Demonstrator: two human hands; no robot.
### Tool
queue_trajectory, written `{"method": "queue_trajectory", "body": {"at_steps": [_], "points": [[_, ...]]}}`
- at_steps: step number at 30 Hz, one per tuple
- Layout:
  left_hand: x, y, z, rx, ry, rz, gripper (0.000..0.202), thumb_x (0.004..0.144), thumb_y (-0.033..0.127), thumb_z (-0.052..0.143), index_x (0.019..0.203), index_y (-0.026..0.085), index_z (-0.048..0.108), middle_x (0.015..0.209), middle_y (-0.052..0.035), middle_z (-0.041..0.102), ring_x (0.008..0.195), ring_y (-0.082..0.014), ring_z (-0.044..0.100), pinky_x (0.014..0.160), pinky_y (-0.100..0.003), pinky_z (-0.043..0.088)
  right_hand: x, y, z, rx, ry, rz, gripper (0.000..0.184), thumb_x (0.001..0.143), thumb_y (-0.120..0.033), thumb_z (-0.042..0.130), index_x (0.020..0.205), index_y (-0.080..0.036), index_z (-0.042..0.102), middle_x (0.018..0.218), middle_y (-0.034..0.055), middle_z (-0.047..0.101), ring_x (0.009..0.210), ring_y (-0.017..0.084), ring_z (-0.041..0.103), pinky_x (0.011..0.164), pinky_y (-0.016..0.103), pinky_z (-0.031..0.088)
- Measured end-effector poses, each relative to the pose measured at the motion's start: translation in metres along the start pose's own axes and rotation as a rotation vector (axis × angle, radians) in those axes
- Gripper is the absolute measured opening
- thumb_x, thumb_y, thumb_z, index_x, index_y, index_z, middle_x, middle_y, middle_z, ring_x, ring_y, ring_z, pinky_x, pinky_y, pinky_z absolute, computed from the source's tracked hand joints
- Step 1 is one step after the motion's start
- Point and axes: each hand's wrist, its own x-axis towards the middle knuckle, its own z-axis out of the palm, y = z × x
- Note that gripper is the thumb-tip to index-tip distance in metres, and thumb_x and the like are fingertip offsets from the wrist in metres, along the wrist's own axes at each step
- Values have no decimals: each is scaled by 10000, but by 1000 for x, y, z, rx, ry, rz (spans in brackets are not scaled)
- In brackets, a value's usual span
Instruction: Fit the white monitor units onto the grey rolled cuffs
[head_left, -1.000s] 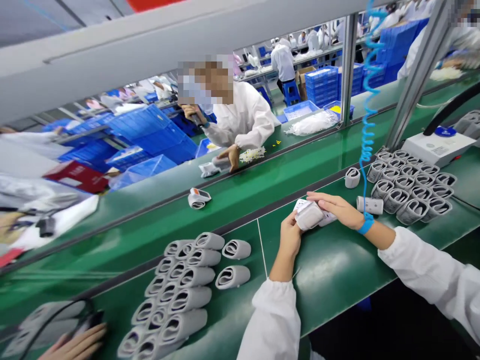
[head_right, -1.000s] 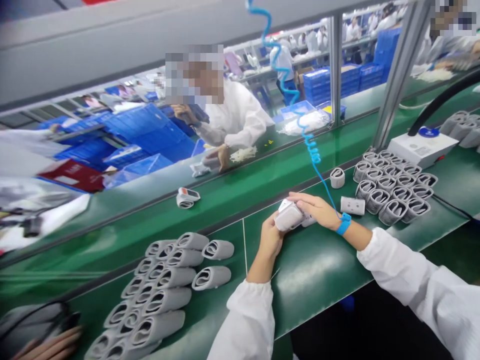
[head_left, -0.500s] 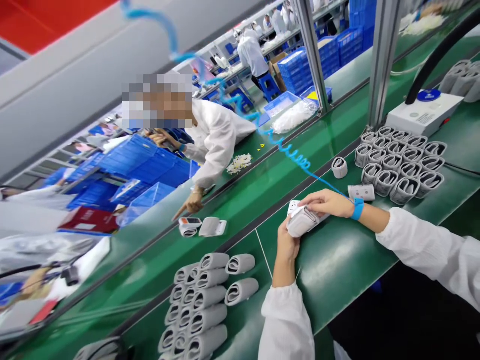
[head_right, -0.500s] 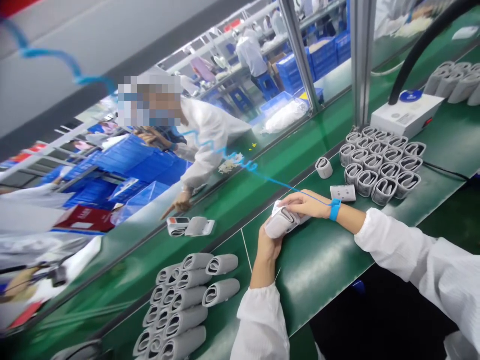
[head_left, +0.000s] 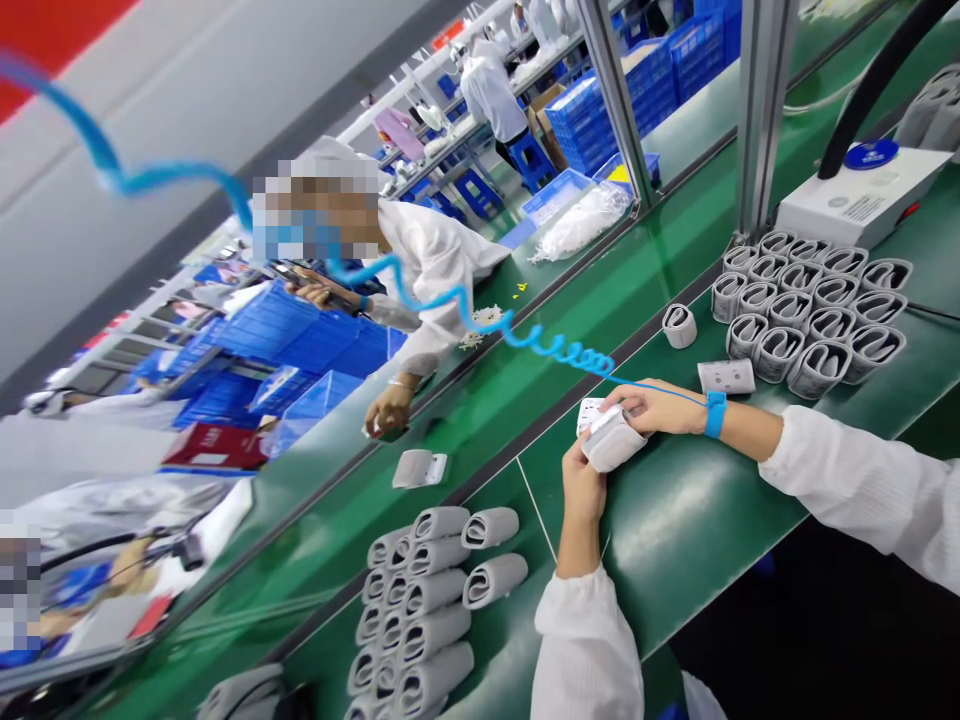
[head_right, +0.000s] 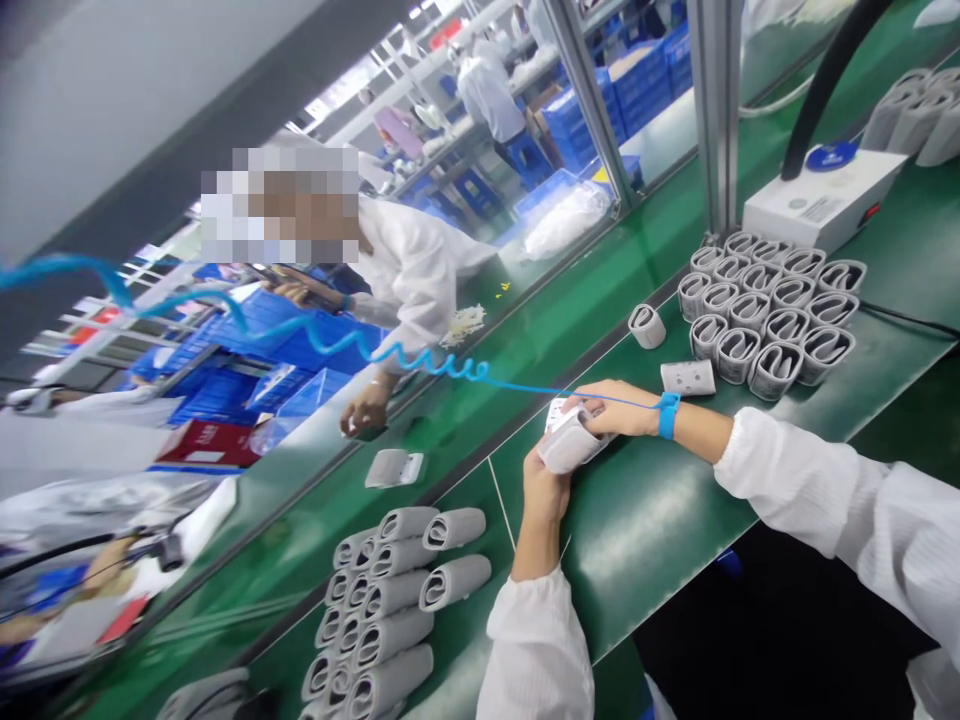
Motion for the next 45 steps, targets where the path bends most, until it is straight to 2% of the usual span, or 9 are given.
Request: {"method": "queue_trajectory", "body": {"at_steps": [7,12,19,27,31,34,38,42,45], "points": [[-3,-6,1,60,31,33,421,751,355,933,1136,197,871,1156,-66,861,1056,-252,789,1009,-364,609,-2,-2,1,-82,33,-16,461,729,-210,756,1188,-214,803,919,-7,817,743,154,666,628,228,475],[-6,-3,2,71,22,54,423,740,305,918,1149,210,872,1183,-67,861,1090,-269,791,1034,-389,610,-2,0,1,4,-11,1,515,716,-223,770,1231,-201,773,1014,19,841,787,173,715,667,246,519],[-8,-3,7,-8,49,-78,471,742,361,918,1179,196,855,1133,-82,859,974,-267,805,889,-386,646,-1,-1,0,79,-6,43,512,719,-255,811,1225,-199,765,982,17,833,752,173,727,656,254,551],[-10,-3,5,-4,-19,47,383,756,276,895,1129,194,857,1129,-78,854,1025,-275,794,1004,-433,634,-4,-3,-2,33,-34,-19,551,782,-248,835,1325,-187,764,1136,70,853,937,226,793,768,284,615],[-8,-6,18,-117,115,6,644,783,396,881,1388,204,767,1338,-141,803,1112,-308,798,902,-404,673,-6,-5,4,124,55,14,534,911,-387,831,1407,-212,734,1205,93,843,981,238,814,818,324,673],[-4,-8,21,-240,224,112,955,839,420,859,1700,313,459,1630,-156,625,1296,-319,749,948,-388,670,-4,-4,14,283,116,43,462,987,-506,775,1329,-196,756,1209,135,835,1036,254,834,955,397,697],[1,-7,8,-266,282,205,963,966,373,746,1788,336,246,1794,-138,428,1541,-337,578,1178,-460,569,11,0,34,267,79,76,464,917,-522,879,1221,-193,755,1224,157,829,1116,281,833,1076,445,664],[8,-4,-9,-35,316,297,837,1053,372,634,1793,294,251,1852,-99,323,1703,-310,333,1381,-491,313,48,-7,42,62,117,-15,533,839,-568,934,1156,-187,739,1099,115,823,1017,256,815,924,397,697],[14,-6,-16,193,322,372,767,1074,381,585,1775,231,310,1819,-154,373,1688,-321,354,1396,-490,274,97,-29,30,-257,154,-150,487,948,-569,794,1200,-156,738,1051,106,819,920,229,783,807,344,667]]}}
